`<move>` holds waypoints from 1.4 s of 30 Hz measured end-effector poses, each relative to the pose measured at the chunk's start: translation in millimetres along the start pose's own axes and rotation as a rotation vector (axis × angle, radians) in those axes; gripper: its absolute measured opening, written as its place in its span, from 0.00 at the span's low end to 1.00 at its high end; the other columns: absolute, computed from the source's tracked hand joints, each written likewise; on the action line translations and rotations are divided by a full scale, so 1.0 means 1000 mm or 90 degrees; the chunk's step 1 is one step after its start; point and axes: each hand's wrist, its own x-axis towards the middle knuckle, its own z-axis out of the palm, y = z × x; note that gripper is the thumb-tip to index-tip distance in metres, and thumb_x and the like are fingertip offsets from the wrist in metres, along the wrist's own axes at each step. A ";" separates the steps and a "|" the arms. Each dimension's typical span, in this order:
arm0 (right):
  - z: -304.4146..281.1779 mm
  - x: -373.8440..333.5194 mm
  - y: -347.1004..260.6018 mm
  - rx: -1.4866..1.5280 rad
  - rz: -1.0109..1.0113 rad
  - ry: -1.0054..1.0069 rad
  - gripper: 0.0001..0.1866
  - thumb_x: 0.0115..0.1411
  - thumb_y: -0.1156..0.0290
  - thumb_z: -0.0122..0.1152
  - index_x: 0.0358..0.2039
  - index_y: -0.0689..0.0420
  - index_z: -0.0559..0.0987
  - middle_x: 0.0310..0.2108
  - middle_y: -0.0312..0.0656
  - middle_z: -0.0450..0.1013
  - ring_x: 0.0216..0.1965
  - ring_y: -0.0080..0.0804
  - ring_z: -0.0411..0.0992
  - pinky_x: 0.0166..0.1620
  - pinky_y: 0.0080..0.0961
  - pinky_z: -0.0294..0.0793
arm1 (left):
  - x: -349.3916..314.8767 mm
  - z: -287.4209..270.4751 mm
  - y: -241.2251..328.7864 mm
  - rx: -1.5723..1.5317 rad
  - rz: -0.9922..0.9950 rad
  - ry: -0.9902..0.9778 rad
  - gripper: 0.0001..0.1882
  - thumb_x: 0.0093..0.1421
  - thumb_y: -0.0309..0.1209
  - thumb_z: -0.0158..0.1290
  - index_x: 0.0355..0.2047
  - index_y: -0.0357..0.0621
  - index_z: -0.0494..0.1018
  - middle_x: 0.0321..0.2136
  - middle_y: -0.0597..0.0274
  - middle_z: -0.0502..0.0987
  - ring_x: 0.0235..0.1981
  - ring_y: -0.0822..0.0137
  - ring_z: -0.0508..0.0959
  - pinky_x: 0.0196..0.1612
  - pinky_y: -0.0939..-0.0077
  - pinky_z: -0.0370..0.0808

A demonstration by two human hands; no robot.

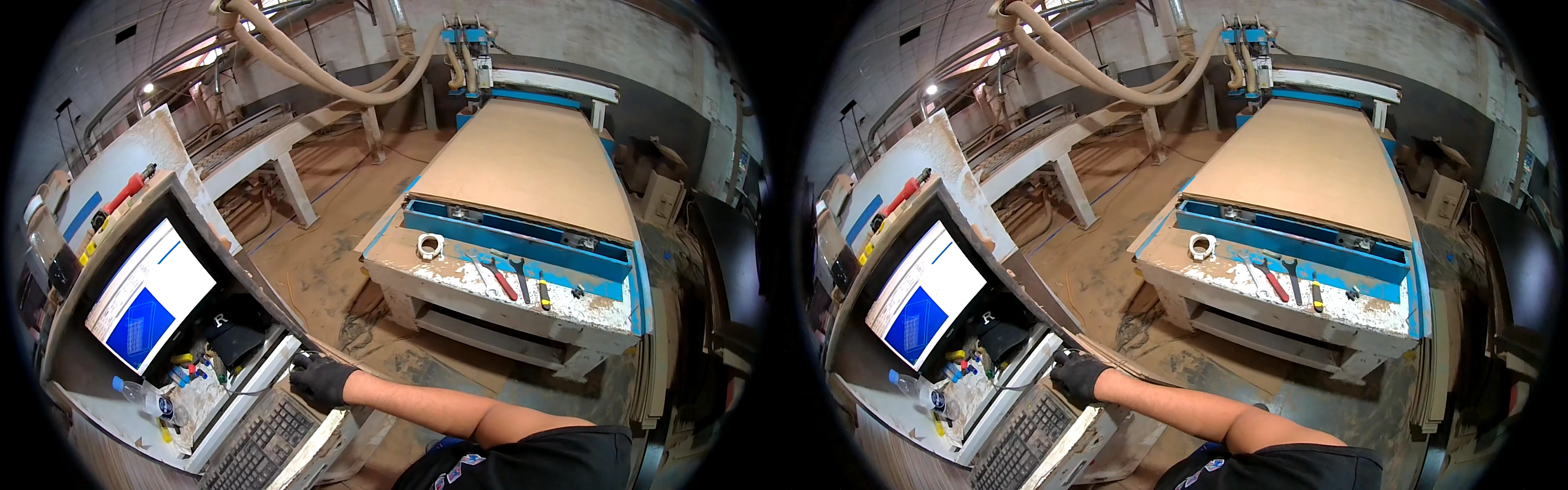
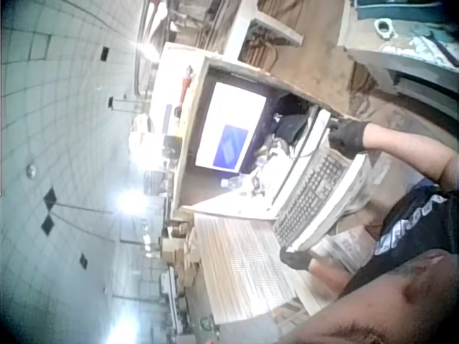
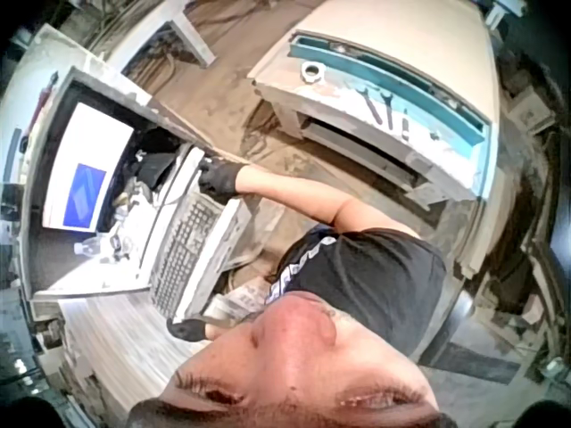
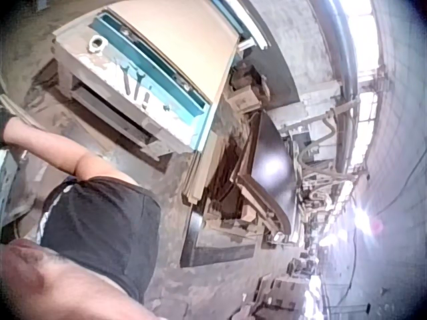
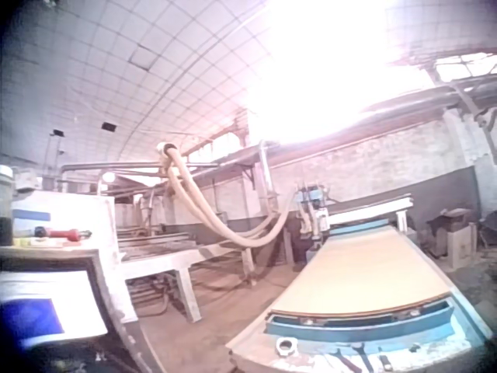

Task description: The person uses a computer keyboard and mouse to operate a machine, then moves to a worktable to reposition a large wooden board and pick up a finished black component.

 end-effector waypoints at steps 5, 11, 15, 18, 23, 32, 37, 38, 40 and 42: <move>-0.007 -0.002 -0.007 -0.006 0.017 -0.024 0.16 0.60 0.65 0.61 0.48 0.54 0.76 0.60 0.53 0.62 0.57 0.59 0.66 0.58 0.47 0.69 | 0.000 0.002 -0.020 -0.006 -0.008 0.012 0.21 0.75 0.38 0.38 0.42 0.41 0.79 0.39 0.53 0.81 0.39 0.53 0.79 0.46 0.62 0.75; -0.006 -0.002 -0.007 0.005 0.024 -0.022 0.17 0.60 0.65 0.62 0.48 0.54 0.76 0.59 0.54 0.63 0.57 0.58 0.67 0.58 0.46 0.69 | -0.001 0.000 -0.015 -0.014 -0.003 0.018 0.20 0.74 0.39 0.39 0.42 0.42 0.80 0.38 0.54 0.82 0.39 0.53 0.79 0.45 0.62 0.75; -0.004 -0.004 -0.006 -0.005 0.008 -0.007 0.16 0.60 0.64 0.62 0.48 0.55 0.76 0.59 0.54 0.63 0.56 0.58 0.67 0.58 0.46 0.69 | 0.000 -0.003 -0.007 0.017 -0.006 0.009 0.20 0.74 0.40 0.39 0.41 0.42 0.80 0.38 0.54 0.81 0.39 0.53 0.79 0.46 0.62 0.75; -0.004 -0.004 -0.006 0.014 -0.007 0.035 0.14 0.59 0.66 0.61 0.45 0.54 0.80 0.56 0.55 0.66 0.56 0.55 0.68 0.57 0.46 0.70 | -0.001 -0.003 -0.006 0.018 -0.017 0.001 0.21 0.74 0.40 0.38 0.42 0.43 0.79 0.38 0.54 0.81 0.39 0.53 0.79 0.46 0.61 0.75; -0.003 -0.005 -0.008 -0.001 0.012 0.023 0.16 0.59 0.66 0.60 0.47 0.55 0.79 0.58 0.54 0.65 0.58 0.56 0.67 0.58 0.46 0.69 | -0.001 0.001 -0.026 0.006 0.034 0.004 0.21 0.74 0.40 0.37 0.42 0.43 0.79 0.39 0.53 0.81 0.40 0.52 0.79 0.46 0.61 0.75; -0.007 -0.002 -0.001 -0.012 0.005 -0.034 0.14 0.62 0.64 0.59 0.46 0.54 0.76 0.58 0.55 0.64 0.57 0.58 0.66 0.57 0.47 0.70 | -0.002 0.004 -0.021 -0.035 0.025 0.002 0.23 0.75 0.41 0.36 0.43 0.38 0.78 0.40 0.52 0.80 0.42 0.52 0.79 0.49 0.63 0.74; 0.000 -0.001 -0.002 0.001 -0.037 0.028 0.14 0.57 0.65 0.62 0.43 0.54 0.77 0.52 0.57 0.68 0.53 0.60 0.69 0.54 0.48 0.71 | -0.002 0.001 -0.025 -0.098 -0.019 0.006 0.22 0.74 0.39 0.37 0.42 0.35 0.78 0.40 0.49 0.80 0.43 0.52 0.78 0.50 0.61 0.73; 0.004 0.000 -0.004 0.018 -0.072 0.047 0.12 0.57 0.66 0.62 0.40 0.54 0.78 0.47 0.57 0.70 0.49 0.61 0.70 0.50 0.49 0.72 | -0.001 0.000 -0.049 -0.097 0.029 0.012 0.24 0.74 0.41 0.36 0.43 0.35 0.78 0.41 0.49 0.80 0.43 0.53 0.78 0.50 0.61 0.73; 0.005 0.000 0.005 0.043 -0.095 0.076 0.08 0.56 0.67 0.63 0.36 0.53 0.77 0.44 0.56 0.71 0.46 0.61 0.70 0.48 0.49 0.72 | -0.004 0.006 -0.041 -0.117 0.098 0.009 0.24 0.75 0.41 0.36 0.43 0.36 0.79 0.41 0.49 0.80 0.44 0.53 0.78 0.50 0.62 0.73; 0.003 -0.001 0.007 0.083 -0.084 0.071 0.08 0.56 0.66 0.63 0.36 0.53 0.78 0.44 0.56 0.71 0.48 0.60 0.69 0.50 0.49 0.72 | -0.006 0.007 -0.057 -0.032 -0.047 -0.089 0.24 0.72 0.41 0.35 0.47 0.34 0.73 0.47 0.50 0.75 0.51 0.55 0.73 0.58 0.63 0.67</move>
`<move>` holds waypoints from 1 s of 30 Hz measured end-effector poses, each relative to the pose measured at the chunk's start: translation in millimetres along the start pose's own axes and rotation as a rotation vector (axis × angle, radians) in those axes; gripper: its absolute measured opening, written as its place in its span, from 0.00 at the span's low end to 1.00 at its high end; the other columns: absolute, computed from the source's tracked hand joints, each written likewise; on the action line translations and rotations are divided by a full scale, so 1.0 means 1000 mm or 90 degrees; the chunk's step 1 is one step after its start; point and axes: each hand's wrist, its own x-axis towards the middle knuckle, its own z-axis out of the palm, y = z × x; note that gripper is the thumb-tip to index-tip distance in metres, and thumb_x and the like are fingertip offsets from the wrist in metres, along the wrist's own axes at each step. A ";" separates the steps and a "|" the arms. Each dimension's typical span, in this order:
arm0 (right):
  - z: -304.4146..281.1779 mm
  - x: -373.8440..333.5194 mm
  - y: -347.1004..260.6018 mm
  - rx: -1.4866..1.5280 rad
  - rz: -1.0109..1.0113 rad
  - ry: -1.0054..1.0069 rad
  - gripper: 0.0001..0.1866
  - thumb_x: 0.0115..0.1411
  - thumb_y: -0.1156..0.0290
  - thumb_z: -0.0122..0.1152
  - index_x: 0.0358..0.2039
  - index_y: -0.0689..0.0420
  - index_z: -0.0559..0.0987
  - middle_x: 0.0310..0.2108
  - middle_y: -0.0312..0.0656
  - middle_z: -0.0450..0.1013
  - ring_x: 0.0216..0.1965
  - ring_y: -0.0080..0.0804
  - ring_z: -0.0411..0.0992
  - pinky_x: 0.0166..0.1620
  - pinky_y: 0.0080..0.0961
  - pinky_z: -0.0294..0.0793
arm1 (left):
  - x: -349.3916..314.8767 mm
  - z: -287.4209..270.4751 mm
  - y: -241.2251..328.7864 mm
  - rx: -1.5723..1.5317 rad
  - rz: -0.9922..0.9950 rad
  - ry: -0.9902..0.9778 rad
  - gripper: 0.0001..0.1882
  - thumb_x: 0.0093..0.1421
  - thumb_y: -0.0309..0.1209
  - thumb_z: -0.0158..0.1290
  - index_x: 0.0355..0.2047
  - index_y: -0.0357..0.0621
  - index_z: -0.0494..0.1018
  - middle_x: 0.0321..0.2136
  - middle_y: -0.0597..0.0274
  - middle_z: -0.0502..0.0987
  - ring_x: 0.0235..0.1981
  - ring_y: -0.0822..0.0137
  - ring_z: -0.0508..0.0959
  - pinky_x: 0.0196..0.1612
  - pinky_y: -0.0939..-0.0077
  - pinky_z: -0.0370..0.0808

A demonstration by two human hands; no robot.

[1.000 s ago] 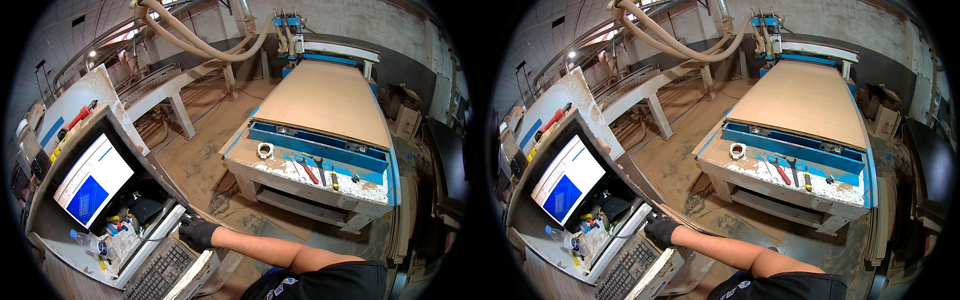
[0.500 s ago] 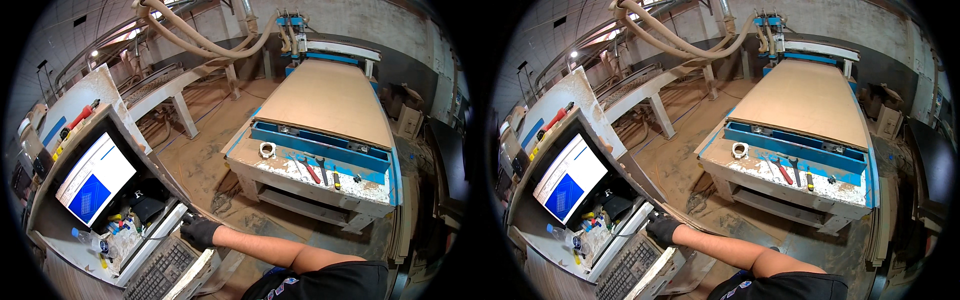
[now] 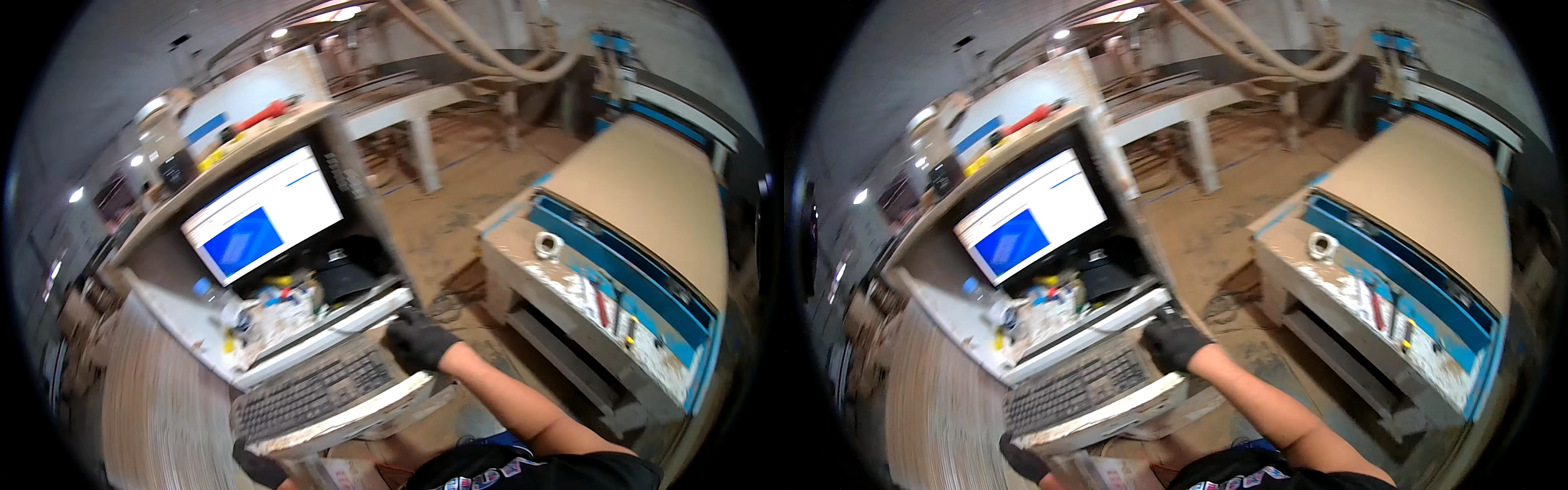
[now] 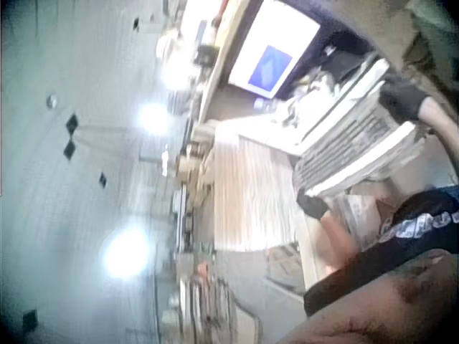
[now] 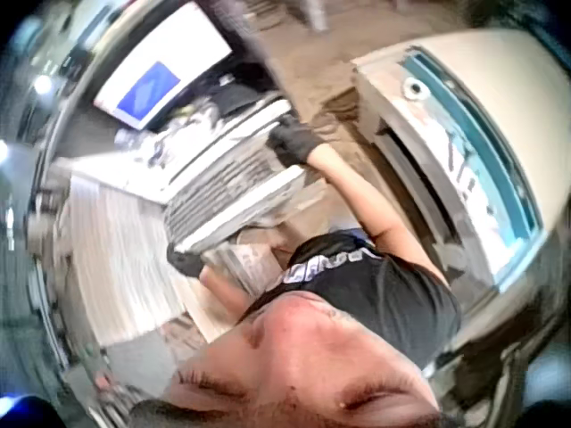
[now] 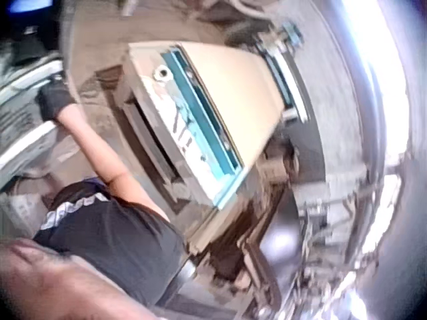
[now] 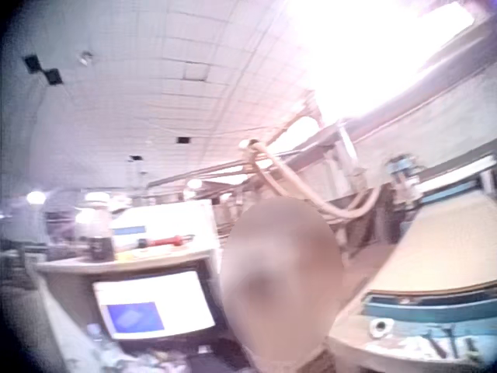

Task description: The person uses a computer keyboard and mouse to operate a machine, then moves to a worktable to reposition a large wooden board and pick up a finished black component.

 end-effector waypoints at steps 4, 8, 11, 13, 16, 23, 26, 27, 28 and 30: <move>-0.009 0.000 -0.006 -0.070 0.000 -0.032 0.13 0.56 0.63 0.63 0.42 0.52 0.78 0.50 0.54 0.71 0.57 0.57 0.65 0.58 0.49 0.68 | 0.000 -0.004 0.024 0.080 -0.001 -0.017 0.16 0.68 0.31 0.38 0.46 0.34 0.72 0.45 0.47 0.76 0.50 0.50 0.74 0.57 0.62 0.69; -0.015 0.000 -0.023 -0.061 0.020 -0.039 0.17 0.56 0.64 0.63 0.47 0.50 0.77 0.55 0.53 0.69 0.59 0.58 0.64 0.60 0.47 0.67 | 0.001 -0.012 0.033 0.135 -0.009 -0.012 0.20 0.70 0.35 0.36 0.45 0.33 0.72 0.44 0.46 0.76 0.48 0.48 0.75 0.56 0.60 0.70; -0.011 -0.002 -0.015 -0.084 0.031 -0.036 0.21 0.55 0.64 0.63 0.50 0.50 0.76 0.57 0.56 0.66 0.59 0.61 0.64 0.60 0.47 0.67 | -0.001 -0.010 0.034 0.193 0.067 -0.003 0.16 0.68 0.33 0.40 0.44 0.34 0.72 0.44 0.46 0.76 0.47 0.47 0.76 0.53 0.58 0.72; -0.011 -0.003 -0.014 -0.095 0.027 -0.037 0.21 0.55 0.64 0.63 0.50 0.50 0.76 0.57 0.56 0.66 0.59 0.61 0.64 0.60 0.47 0.67 | -0.001 -0.011 0.030 0.166 0.050 -0.004 0.15 0.67 0.32 0.41 0.44 0.35 0.72 0.43 0.46 0.76 0.47 0.48 0.76 0.53 0.59 0.72; -0.013 -0.003 -0.015 -0.106 0.022 -0.035 0.21 0.55 0.64 0.63 0.50 0.50 0.76 0.57 0.57 0.66 0.58 0.61 0.65 0.60 0.48 0.68 | -0.001 -0.010 0.032 0.160 0.061 -0.004 0.13 0.66 0.31 0.43 0.45 0.36 0.72 0.43 0.47 0.76 0.47 0.48 0.76 0.53 0.59 0.72; -0.020 -0.002 -0.017 -0.112 0.060 -0.057 0.20 0.58 0.66 0.62 0.52 0.47 0.77 0.62 0.57 0.63 0.60 0.62 0.65 0.61 0.47 0.68 | 0.000 -0.005 0.032 0.161 0.105 0.001 0.14 0.67 0.31 0.43 0.45 0.36 0.72 0.43 0.47 0.76 0.46 0.46 0.76 0.53 0.58 0.72; -0.019 -0.001 -0.018 -0.094 0.077 -0.072 0.19 0.58 0.65 0.62 0.51 0.47 0.77 0.61 0.57 0.64 0.60 0.62 0.65 0.61 0.47 0.68 | -0.002 -0.004 0.028 0.176 0.109 0.003 0.16 0.69 0.34 0.40 0.45 0.36 0.73 0.43 0.46 0.76 0.46 0.46 0.76 0.53 0.57 0.72; -0.015 0.001 -0.019 -0.086 0.064 -0.084 0.19 0.58 0.65 0.62 0.51 0.47 0.77 0.61 0.57 0.64 0.60 0.62 0.65 0.61 0.47 0.68 | -0.003 -0.009 0.017 0.179 0.131 0.017 0.20 0.72 0.39 0.38 0.45 0.35 0.73 0.43 0.46 0.76 0.46 0.47 0.76 0.54 0.57 0.71; -0.012 0.002 -0.018 -0.079 0.053 -0.064 0.19 0.57 0.64 0.63 0.49 0.48 0.77 0.59 0.59 0.66 0.59 0.63 0.65 0.60 0.49 0.68 | -0.006 -0.007 -0.004 -0.037 0.010 0.012 0.23 0.74 0.42 0.36 0.45 0.35 0.74 0.44 0.45 0.76 0.47 0.48 0.76 0.55 0.58 0.70; -0.011 0.004 -0.015 -0.075 0.025 -0.075 0.19 0.56 0.63 0.64 0.49 0.49 0.77 0.57 0.61 0.67 0.59 0.65 0.64 0.60 0.51 0.68 | -0.008 -0.009 -0.026 -0.010 0.093 0.021 0.24 0.74 0.45 0.37 0.45 0.36 0.74 0.44 0.49 0.75 0.48 0.51 0.76 0.56 0.61 0.71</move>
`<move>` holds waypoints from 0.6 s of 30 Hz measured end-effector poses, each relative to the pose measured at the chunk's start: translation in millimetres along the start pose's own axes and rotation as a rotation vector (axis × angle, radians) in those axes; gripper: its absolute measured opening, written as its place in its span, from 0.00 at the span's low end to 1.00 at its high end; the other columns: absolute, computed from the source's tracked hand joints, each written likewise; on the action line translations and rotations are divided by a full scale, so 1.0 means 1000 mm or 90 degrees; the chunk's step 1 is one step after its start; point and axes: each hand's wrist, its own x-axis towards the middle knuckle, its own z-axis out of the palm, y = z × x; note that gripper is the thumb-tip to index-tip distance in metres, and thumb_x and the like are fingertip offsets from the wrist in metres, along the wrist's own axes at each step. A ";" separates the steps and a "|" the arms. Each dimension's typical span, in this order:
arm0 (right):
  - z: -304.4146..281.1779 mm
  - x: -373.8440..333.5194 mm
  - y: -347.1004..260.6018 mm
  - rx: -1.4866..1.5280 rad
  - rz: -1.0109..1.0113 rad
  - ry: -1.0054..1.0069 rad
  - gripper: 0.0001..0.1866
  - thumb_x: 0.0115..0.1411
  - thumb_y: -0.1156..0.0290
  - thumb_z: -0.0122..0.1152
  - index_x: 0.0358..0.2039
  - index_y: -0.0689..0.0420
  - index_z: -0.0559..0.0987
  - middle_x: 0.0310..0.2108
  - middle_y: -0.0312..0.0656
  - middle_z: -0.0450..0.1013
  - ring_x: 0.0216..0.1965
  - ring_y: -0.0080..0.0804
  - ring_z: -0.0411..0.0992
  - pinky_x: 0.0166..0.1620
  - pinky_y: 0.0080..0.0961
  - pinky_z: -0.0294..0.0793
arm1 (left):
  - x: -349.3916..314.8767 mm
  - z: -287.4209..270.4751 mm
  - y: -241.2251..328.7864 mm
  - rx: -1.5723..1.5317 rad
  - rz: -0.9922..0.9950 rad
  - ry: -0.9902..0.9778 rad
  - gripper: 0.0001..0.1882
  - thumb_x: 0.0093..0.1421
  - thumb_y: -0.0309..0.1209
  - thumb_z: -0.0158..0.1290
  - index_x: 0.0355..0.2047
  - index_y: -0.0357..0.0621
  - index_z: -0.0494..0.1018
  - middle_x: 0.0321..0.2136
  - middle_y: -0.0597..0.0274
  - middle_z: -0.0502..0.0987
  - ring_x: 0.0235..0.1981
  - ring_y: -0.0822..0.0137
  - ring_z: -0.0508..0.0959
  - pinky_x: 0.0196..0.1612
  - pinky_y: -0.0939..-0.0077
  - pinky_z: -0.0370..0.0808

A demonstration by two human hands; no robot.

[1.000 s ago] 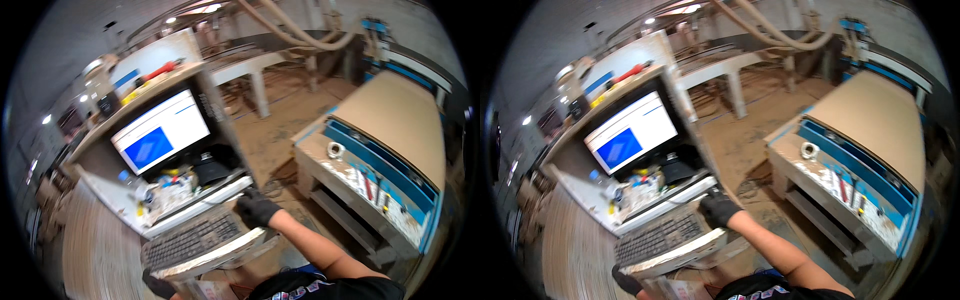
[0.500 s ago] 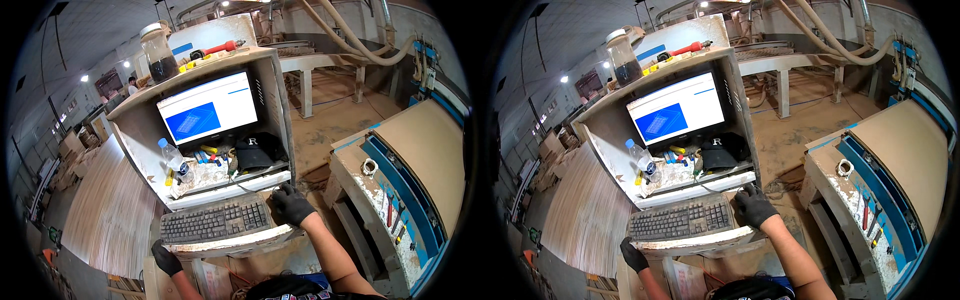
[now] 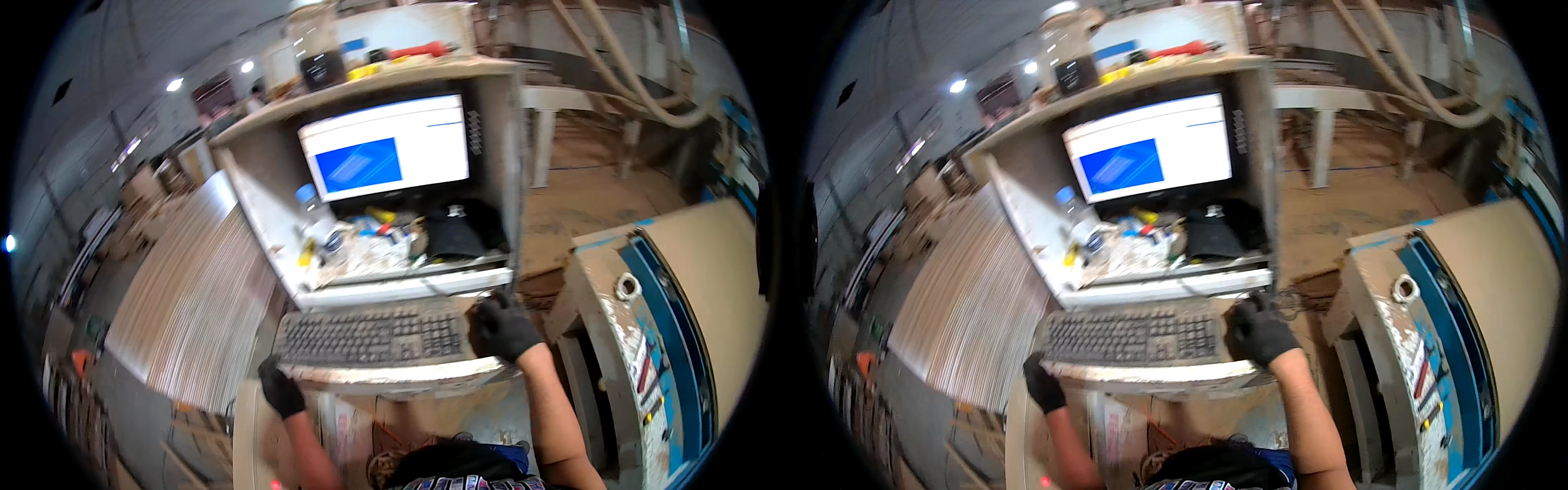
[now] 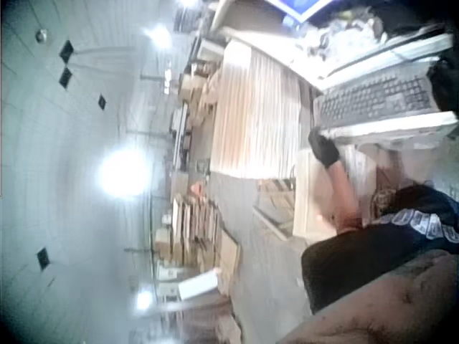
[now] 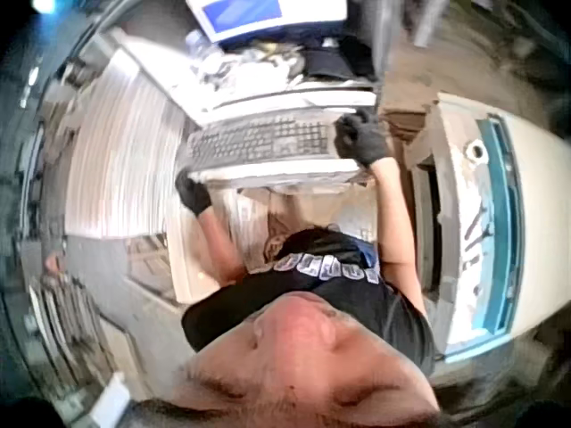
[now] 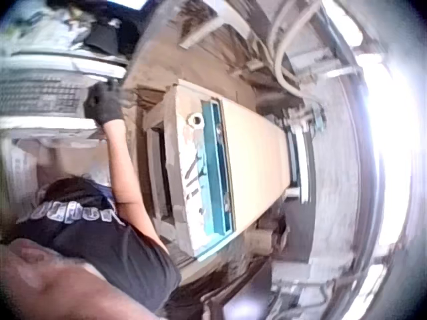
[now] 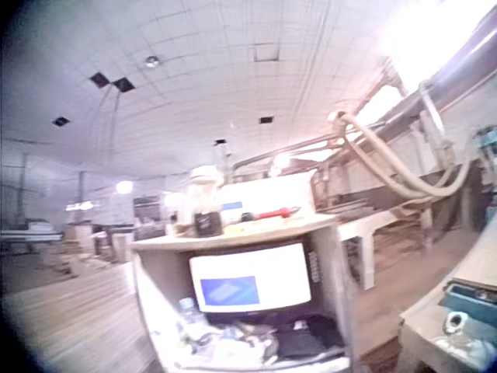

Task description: The person uses a computer keyboard and mouse to operate a machine, then moves to a worktable to reposition a large wooden board and pick up a finished black component.

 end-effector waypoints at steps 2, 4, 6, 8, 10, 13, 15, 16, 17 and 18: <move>-0.002 -0.002 0.006 0.044 0.038 -0.019 0.20 0.55 0.65 0.65 0.49 0.48 0.77 0.58 0.61 0.67 0.59 0.66 0.63 0.60 0.51 0.68 | 0.002 0.005 0.028 0.053 -0.045 0.012 0.26 0.73 0.46 0.35 0.46 0.37 0.76 0.44 0.45 0.78 0.48 0.46 0.76 0.56 0.57 0.70; 0.006 -0.006 0.023 0.017 0.040 0.010 0.20 0.54 0.68 0.66 0.50 0.49 0.77 0.58 0.60 0.67 0.60 0.64 0.64 0.58 0.51 0.69 | 0.003 0.014 0.030 0.106 -0.064 0.002 0.25 0.72 0.45 0.36 0.46 0.37 0.76 0.43 0.45 0.79 0.48 0.44 0.77 0.54 0.56 0.71; -0.003 -0.006 0.020 0.025 0.044 0.014 0.20 0.54 0.70 0.66 0.49 0.49 0.77 0.59 0.59 0.66 0.59 0.63 0.65 0.58 0.49 0.70 | 0.011 0.015 0.049 0.163 -0.083 -0.025 0.21 0.71 0.40 0.38 0.45 0.38 0.76 0.44 0.44 0.78 0.47 0.43 0.77 0.52 0.55 0.73; -0.004 -0.005 0.010 -0.015 0.012 0.040 0.16 0.58 0.71 0.64 0.48 0.52 0.80 0.52 0.51 0.74 0.60 0.55 0.67 0.58 0.41 0.71 | 0.019 0.007 0.066 0.162 -0.050 0.001 0.19 0.70 0.38 0.39 0.45 0.39 0.76 0.43 0.45 0.78 0.46 0.42 0.77 0.50 0.54 0.74; -0.002 -0.003 -0.003 0.005 0.019 0.043 0.18 0.58 0.71 0.65 0.50 0.52 0.79 0.54 0.52 0.73 0.60 0.55 0.67 0.58 0.41 0.71 | 0.021 -0.006 0.070 0.169 -0.073 -0.006 0.18 0.70 0.37 0.38 0.45 0.39 0.75 0.43 0.46 0.79 0.46 0.43 0.77 0.50 0.55 0.74; -0.004 -0.003 -0.003 0.023 0.024 0.013 0.20 0.57 0.70 0.65 0.51 0.51 0.79 0.57 0.54 0.70 0.60 0.55 0.67 0.58 0.41 0.71 | 0.026 -0.010 0.074 0.210 0.005 -0.028 0.15 0.67 0.34 0.42 0.43 0.43 0.76 0.41 0.49 0.79 0.45 0.47 0.79 0.48 0.56 0.75; -0.006 -0.005 0.007 0.007 0.047 0.003 0.20 0.58 0.69 0.65 0.52 0.51 0.78 0.57 0.54 0.69 0.60 0.55 0.67 0.58 0.41 0.71 | 0.020 -0.007 0.057 0.302 0.015 -0.079 0.16 0.68 0.33 0.39 0.44 0.42 0.76 0.41 0.49 0.79 0.46 0.47 0.78 0.51 0.59 0.74; -0.001 -0.005 0.013 0.001 0.059 -0.019 0.21 0.58 0.68 0.64 0.53 0.51 0.78 0.58 0.55 0.68 0.60 0.56 0.67 0.57 0.41 0.72 | 0.014 -0.006 0.042 0.411 0.021 -0.121 0.17 0.70 0.32 0.37 0.45 0.40 0.75 0.41 0.49 0.79 0.47 0.48 0.78 0.53 0.62 0.73; -0.007 -0.007 0.013 -0.009 0.053 -0.009 0.20 0.58 0.68 0.64 0.52 0.52 0.78 0.55 0.55 0.69 0.58 0.56 0.68 0.56 0.42 0.72 | 0.015 0.001 0.043 0.326 0.003 -0.129 0.16 0.69 0.31 0.38 0.45 0.40 0.76 0.41 0.49 0.80 0.46 0.49 0.78 0.53 0.63 0.73; -0.007 -0.006 0.005 -0.017 0.049 0.003 0.19 0.58 0.68 0.63 0.51 0.53 0.78 0.52 0.56 0.71 0.56 0.56 0.69 0.55 0.44 0.72 | 0.018 -0.002 0.044 0.242 -0.014 -0.140 0.15 0.67 0.29 0.39 0.45 0.40 0.76 0.40 0.50 0.80 0.46 0.51 0.79 0.53 0.64 0.74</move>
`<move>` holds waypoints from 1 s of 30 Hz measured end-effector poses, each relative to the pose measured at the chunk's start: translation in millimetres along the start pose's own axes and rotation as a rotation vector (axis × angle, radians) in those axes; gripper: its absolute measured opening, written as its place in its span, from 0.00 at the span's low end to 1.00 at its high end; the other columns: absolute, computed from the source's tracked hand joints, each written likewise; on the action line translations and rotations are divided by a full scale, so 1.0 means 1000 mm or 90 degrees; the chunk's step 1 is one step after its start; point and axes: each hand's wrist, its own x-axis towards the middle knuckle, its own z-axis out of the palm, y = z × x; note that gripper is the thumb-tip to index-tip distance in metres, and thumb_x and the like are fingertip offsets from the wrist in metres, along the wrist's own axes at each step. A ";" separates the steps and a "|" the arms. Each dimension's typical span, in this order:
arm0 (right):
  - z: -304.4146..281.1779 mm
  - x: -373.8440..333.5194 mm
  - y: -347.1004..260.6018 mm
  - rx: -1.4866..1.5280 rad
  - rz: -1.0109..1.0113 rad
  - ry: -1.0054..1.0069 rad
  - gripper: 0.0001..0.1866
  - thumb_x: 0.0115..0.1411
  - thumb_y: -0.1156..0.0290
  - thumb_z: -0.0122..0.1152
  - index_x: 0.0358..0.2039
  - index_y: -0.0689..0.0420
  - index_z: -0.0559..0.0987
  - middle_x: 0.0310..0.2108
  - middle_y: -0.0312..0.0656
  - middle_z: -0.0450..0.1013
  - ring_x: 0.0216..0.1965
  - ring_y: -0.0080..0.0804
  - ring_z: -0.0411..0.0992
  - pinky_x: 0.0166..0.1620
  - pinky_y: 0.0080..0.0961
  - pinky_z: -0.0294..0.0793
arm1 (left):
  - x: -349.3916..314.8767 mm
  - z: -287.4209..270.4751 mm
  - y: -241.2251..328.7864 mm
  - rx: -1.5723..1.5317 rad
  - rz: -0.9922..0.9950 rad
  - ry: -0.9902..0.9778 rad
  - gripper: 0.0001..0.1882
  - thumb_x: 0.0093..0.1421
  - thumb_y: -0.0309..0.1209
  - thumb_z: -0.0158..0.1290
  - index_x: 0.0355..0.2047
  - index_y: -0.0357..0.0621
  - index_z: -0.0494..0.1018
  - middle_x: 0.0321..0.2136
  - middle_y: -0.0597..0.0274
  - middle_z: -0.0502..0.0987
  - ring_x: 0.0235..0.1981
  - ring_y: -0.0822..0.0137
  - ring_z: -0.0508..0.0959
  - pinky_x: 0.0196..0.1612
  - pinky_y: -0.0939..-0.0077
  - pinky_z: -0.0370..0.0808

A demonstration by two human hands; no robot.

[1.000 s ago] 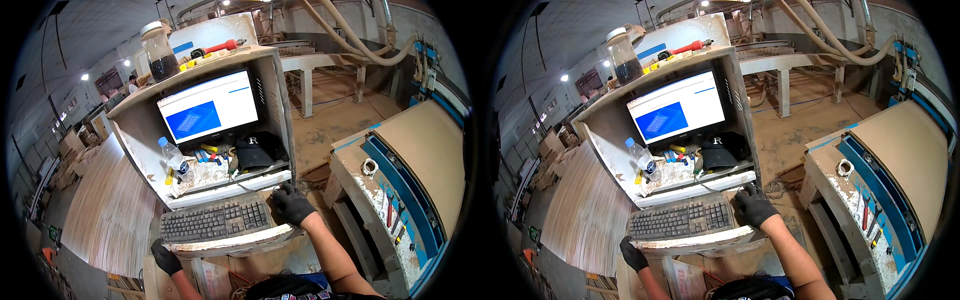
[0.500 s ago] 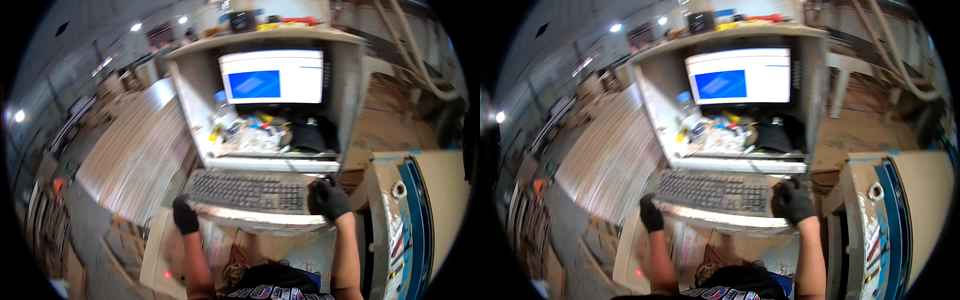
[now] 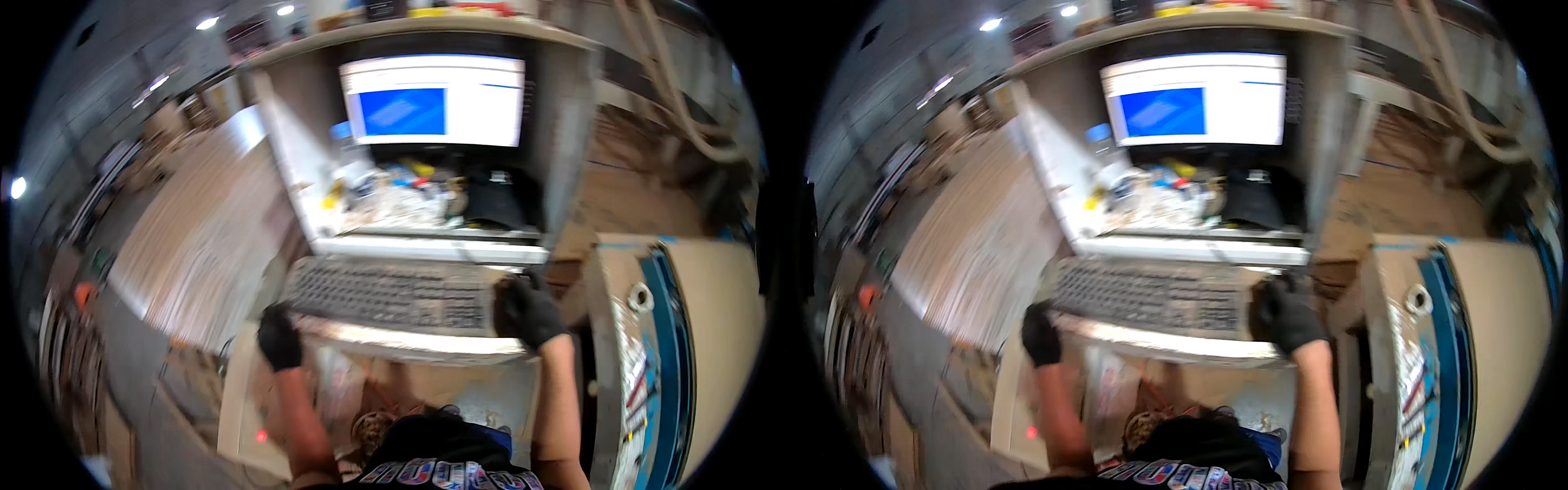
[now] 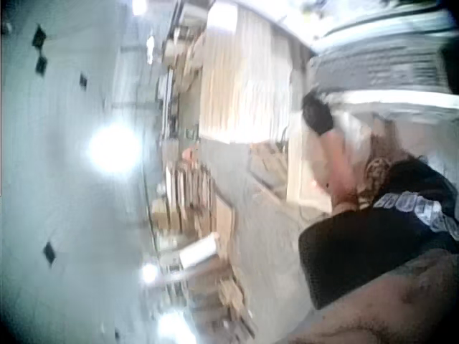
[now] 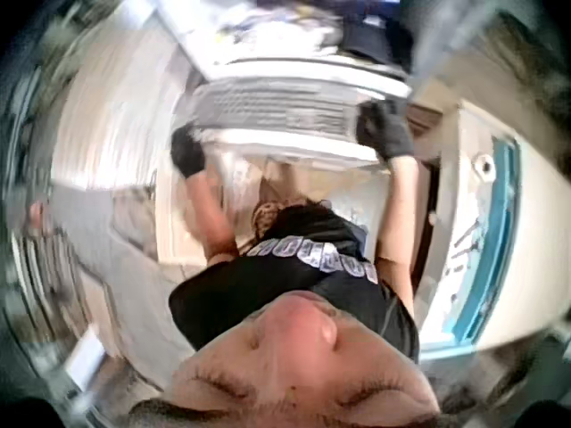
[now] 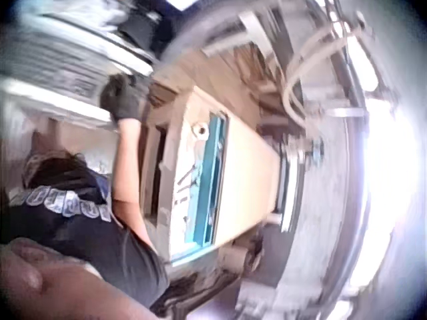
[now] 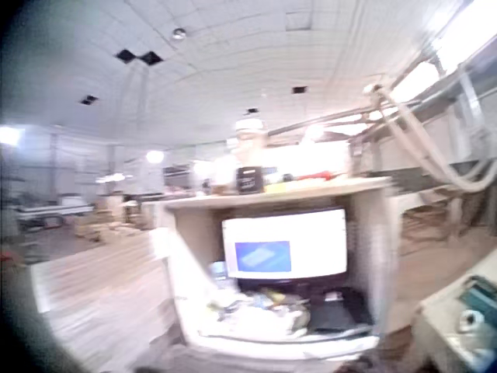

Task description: The person uses a computer keyboard and mouse to operate a machine, then moves to a worktable to reposition a large wooden board and pick up a finished black component.

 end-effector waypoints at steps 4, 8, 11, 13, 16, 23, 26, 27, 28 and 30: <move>0.012 0.010 0.001 0.071 -0.114 0.029 0.12 0.56 0.67 0.63 0.40 0.56 0.78 0.39 0.55 0.74 0.45 0.59 0.70 0.49 0.49 0.72 | -0.002 0.008 -0.028 -0.309 -0.067 -0.003 0.17 0.67 0.30 0.41 0.48 0.34 0.75 0.46 0.50 0.77 0.50 0.55 0.75 0.57 0.65 0.69; 0.019 0.008 0.000 0.088 -0.060 0.032 0.14 0.54 0.64 0.62 0.39 0.56 0.78 0.49 0.58 0.71 0.48 0.63 0.71 0.53 0.51 0.71 | 0.004 0.007 -0.049 -0.404 0.032 -0.051 0.25 0.72 0.44 0.37 0.53 0.35 0.71 0.51 0.54 0.73 0.54 0.55 0.72 0.59 0.62 0.67; 0.011 0.003 -0.003 0.052 -0.002 0.019 0.16 0.56 0.63 0.60 0.43 0.57 0.77 0.53 0.57 0.67 0.50 0.61 0.70 0.54 0.50 0.71 | 0.009 -0.019 0.006 -0.079 -0.006 0.050 0.22 0.74 0.39 0.37 0.42 0.43 0.81 0.42 0.53 0.81 0.43 0.55 0.79 0.49 0.64 0.74; 0.002 0.002 -0.010 0.022 0.025 -0.036 0.18 0.59 0.62 0.58 0.48 0.57 0.74 0.55 0.57 0.64 0.53 0.60 0.68 0.55 0.50 0.70 | 0.010 -0.024 0.020 -0.023 -0.088 0.036 0.21 0.72 0.38 0.37 0.42 0.51 0.82 0.41 0.58 0.82 0.42 0.56 0.79 0.48 0.64 0.74; 0.003 0.000 -0.009 0.000 0.029 -0.026 0.18 0.60 0.62 0.58 0.48 0.56 0.74 0.57 0.57 0.64 0.54 0.60 0.67 0.56 0.50 0.69 | 0.011 -0.028 0.032 -0.010 -0.152 0.016 0.21 0.73 0.40 0.37 0.41 0.54 0.82 0.42 0.60 0.82 0.43 0.55 0.79 0.47 0.64 0.74; 0.003 0.002 -0.010 0.014 0.038 -0.054 0.18 0.62 0.60 0.57 0.49 0.56 0.76 0.60 0.57 0.62 0.56 0.61 0.67 0.58 0.50 0.68 | 0.010 -0.038 0.040 -0.055 -0.111 0.020 0.22 0.73 0.41 0.36 0.41 0.54 0.83 0.42 0.59 0.82 0.43 0.56 0.79 0.47 0.63 0.75; 0.001 0.003 -0.014 0.014 0.054 -0.072 0.18 0.63 0.60 0.56 0.49 0.57 0.76 0.60 0.57 0.62 0.57 0.61 0.66 0.59 0.50 0.68 | 0.011 -0.035 0.032 -0.043 -0.126 0.015 0.23 0.74 0.41 0.35 0.40 0.53 0.83 0.42 0.59 0.82 0.43 0.55 0.80 0.48 0.64 0.75; 0.000 0.003 -0.015 0.013 0.053 -0.070 0.18 0.63 0.60 0.56 0.49 0.57 0.76 0.60 0.57 0.62 0.57 0.61 0.66 0.59 0.50 0.68 | 0.011 -0.034 0.030 -0.044 -0.126 0.017 0.23 0.74 0.41 0.35 0.40 0.53 0.83 0.42 0.59 0.82 0.43 0.55 0.80 0.48 0.64 0.75; 0.001 0.003 -0.014 0.009 0.049 -0.069 0.18 0.63 0.60 0.56 0.49 0.57 0.76 0.60 0.57 0.62 0.57 0.61 0.67 0.59 0.50 0.68 | 0.011 -0.034 0.028 -0.033 -0.123 0.017 0.23 0.74 0.41 0.35 0.40 0.53 0.83 0.42 0.59 0.82 0.43 0.55 0.80 0.48 0.64 0.75; 0.003 0.003 -0.011 0.002 0.046 -0.065 0.18 0.63 0.60 0.56 0.48 0.57 0.76 0.60 0.57 0.62 0.57 0.60 0.67 0.59 0.49 0.68 | 0.011 -0.034 0.036 -0.025 -0.119 0.018 0.23 0.74 0.42 0.35 0.40 0.53 0.83 0.42 0.59 0.82 0.43 0.55 0.80 0.48 0.64 0.76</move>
